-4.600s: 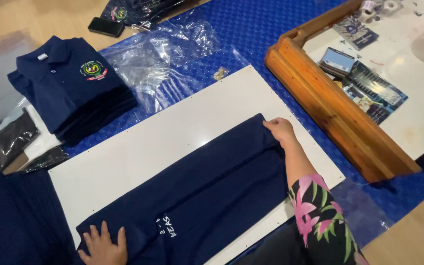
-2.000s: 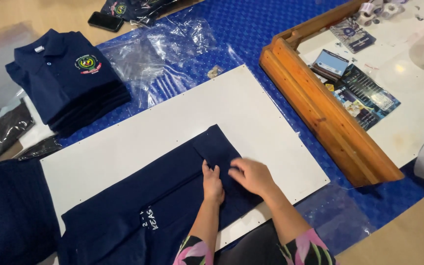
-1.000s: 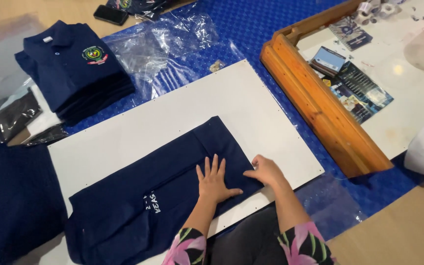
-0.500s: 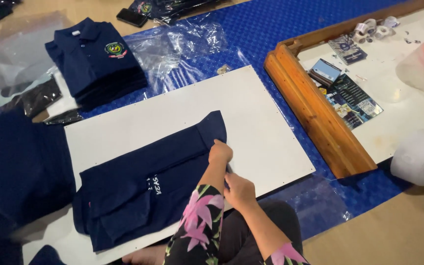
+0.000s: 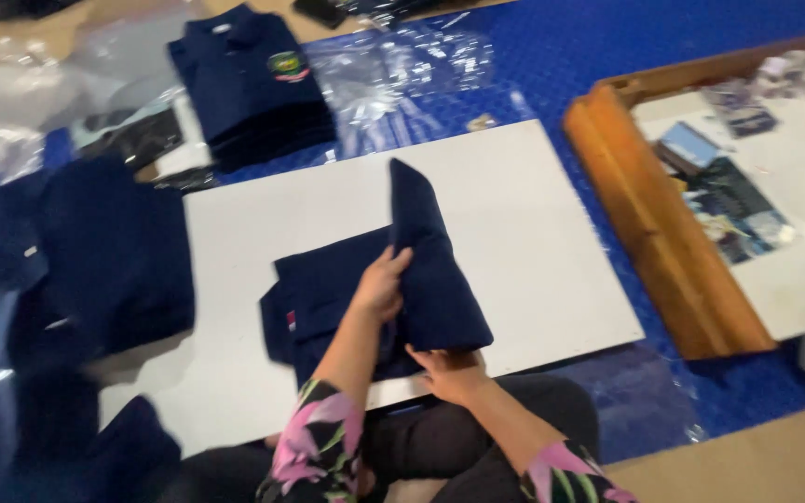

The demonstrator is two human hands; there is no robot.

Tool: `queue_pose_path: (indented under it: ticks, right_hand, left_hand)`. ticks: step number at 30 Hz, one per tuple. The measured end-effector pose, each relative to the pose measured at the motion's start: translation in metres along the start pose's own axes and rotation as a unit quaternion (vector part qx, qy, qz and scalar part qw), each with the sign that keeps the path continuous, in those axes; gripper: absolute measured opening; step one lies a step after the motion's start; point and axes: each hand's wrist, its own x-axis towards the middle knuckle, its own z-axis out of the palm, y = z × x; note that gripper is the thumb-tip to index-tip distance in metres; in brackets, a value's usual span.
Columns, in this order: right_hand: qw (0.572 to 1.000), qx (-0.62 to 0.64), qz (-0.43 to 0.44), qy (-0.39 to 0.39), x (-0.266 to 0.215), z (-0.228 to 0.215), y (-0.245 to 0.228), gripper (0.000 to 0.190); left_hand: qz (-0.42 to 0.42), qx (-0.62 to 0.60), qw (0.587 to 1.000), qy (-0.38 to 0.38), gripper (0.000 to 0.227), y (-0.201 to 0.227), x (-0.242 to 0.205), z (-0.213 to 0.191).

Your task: Folding navy blue polo shirts on a white board and stacking them.

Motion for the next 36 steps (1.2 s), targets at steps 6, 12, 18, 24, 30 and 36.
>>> queue_pose_path:
  ticks: [6,12,18,24,30,36]
  right_hand:
    - [0.994,-0.045,-0.097,0.000,0.064,0.107,0.001,0.073]
    - [0.987,-0.150,-0.038,0.048,0.087,0.019,-0.023,0.067]
    - [0.932,0.142,0.137,0.303,0.164,0.092,0.082,0.042]
    - [0.766,0.497,0.306,0.271,0.122,0.141,0.048,0.049]
    - [0.764,0.530,0.303,0.209,0.076,0.139,0.000,0.066]
    - [0.812,0.490,0.270,0.165,0.094,0.171,0.027,0.039]
  left_hand:
    - [0.020,-0.034,0.988,0.152,0.057,0.048,-0.102,-0.206]
    - [0.079,-0.053,0.961,0.259,0.087,0.010,-0.130,-0.182]
    - [0.025,-0.259,0.957,0.129,0.051,-0.086,-0.148,-0.117]
    - [0.002,-0.215,0.950,0.227,0.059,-0.041,-0.159,-0.226]
    - [-0.064,-0.043,0.948,0.308,0.088,0.026,-0.155,-0.257]
    - [0.061,0.059,0.940,0.331,0.043,0.039,-0.119,-0.265]
